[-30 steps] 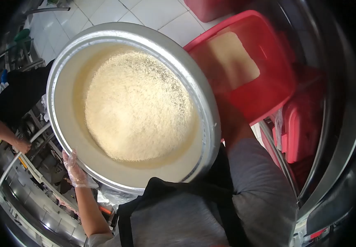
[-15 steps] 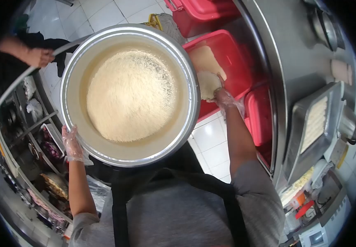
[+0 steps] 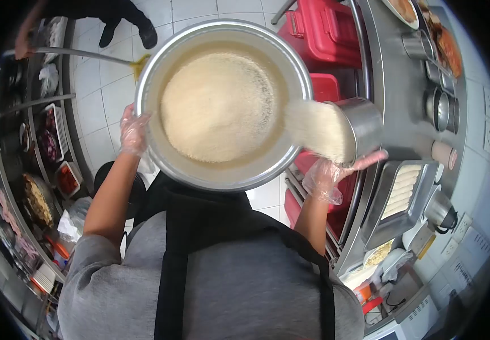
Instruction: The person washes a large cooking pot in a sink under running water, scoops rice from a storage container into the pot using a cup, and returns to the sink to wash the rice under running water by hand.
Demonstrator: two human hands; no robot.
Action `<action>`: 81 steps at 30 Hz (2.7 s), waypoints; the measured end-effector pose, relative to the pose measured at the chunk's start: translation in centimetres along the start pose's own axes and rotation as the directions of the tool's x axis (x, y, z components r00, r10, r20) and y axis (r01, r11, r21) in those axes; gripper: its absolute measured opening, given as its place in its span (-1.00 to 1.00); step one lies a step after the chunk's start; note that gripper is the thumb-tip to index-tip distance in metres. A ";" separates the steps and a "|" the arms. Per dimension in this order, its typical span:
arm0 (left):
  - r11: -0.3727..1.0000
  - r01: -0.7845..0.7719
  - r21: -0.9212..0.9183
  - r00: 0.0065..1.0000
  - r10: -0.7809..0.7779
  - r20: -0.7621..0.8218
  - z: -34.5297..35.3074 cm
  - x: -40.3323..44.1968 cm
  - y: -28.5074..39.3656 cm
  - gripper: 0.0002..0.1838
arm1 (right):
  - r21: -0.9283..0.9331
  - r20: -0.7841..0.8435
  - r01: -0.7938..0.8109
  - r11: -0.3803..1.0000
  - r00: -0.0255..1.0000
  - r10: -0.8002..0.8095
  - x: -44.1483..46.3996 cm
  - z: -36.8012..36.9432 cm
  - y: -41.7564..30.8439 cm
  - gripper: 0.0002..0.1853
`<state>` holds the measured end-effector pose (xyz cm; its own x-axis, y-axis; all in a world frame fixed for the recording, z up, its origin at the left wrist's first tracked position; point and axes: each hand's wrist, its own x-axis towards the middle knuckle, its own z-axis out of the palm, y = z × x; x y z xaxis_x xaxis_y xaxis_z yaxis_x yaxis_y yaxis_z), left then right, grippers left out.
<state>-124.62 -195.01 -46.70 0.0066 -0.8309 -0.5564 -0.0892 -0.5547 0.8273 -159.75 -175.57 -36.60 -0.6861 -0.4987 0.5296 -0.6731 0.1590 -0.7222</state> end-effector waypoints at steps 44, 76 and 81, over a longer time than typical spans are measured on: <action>0.935 -0.103 0.341 0.987 0.138 -0.080 -1.2 2.0 3.2 -0.50 | -0.754 0.530 -0.164 0.636 0.418 0.737 -21.1 19.0 39.4 -0.19; 0.994 -0.106 -0.013 0.994 0.106 -0.035 -4.2 0.9 -2.4 -0.51 | 0.434 0.300 -0.869 0.238 0.389 0.871 -1.9 -3.9 9.4 -0.27; 0.999 0.024 -0.033 0.995 -0.027 -0.091 0.7 -3.1 0.9 -0.52 | 0.259 0.136 -0.247 0.934 0.966 0.218 -1.0 -1.3 1.2 -0.11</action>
<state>-125.38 -192.89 -44.28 0.1000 -0.8163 -0.5689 -0.0563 -0.5755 0.8159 -160.26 -173.72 -37.43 -0.7726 -0.5628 0.2939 -0.3875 0.0514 -0.9204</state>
